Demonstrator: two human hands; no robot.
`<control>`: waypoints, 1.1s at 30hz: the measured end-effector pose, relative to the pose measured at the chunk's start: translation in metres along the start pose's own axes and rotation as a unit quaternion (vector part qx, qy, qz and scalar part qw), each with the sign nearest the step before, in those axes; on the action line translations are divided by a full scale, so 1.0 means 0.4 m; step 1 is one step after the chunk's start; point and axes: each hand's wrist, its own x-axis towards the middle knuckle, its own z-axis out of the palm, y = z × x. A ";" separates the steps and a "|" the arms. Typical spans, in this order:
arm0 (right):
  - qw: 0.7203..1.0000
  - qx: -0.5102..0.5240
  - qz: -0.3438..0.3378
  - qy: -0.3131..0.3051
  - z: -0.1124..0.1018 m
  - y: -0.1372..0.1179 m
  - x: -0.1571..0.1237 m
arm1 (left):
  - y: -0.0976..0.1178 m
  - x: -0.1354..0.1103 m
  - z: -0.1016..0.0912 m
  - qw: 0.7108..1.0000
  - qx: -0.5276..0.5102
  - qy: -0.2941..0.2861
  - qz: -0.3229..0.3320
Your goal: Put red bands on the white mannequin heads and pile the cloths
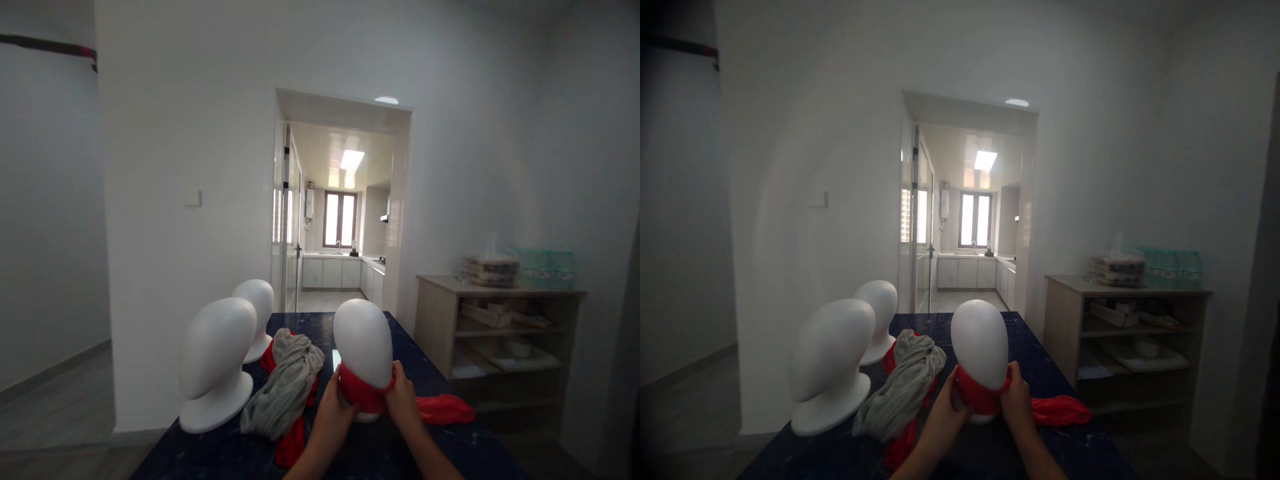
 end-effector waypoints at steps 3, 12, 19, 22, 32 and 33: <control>1.000 0.008 -0.011 -0.009 0.002 0.004 0.003 | -0.003 0.000 -0.003 1.000 0.003 0.002 0.001; 1.000 0.008 -0.019 -0.018 -0.003 -0.004 0.002 | 0.009 -0.001 0.002 1.000 -0.008 0.002 0.003; 1.000 -0.002 -0.014 -0.023 -0.002 0.002 0.005 | 0.002 0.000 0.003 1.000 -0.013 0.003 0.002; 1.000 -0.002 -0.011 -0.021 -0.004 -0.003 0.003 | -0.003 0.000 0.002 1.000 0.000 -0.003 0.008; 1.000 -0.006 0.000 -0.021 -0.004 -0.006 0.001 | -0.005 -0.001 0.003 1.000 -0.011 -0.012 0.011; 1.000 -0.008 0.001 -0.021 -0.003 -0.004 0.002 | -0.004 -0.001 0.003 1.000 -0.009 -0.009 0.010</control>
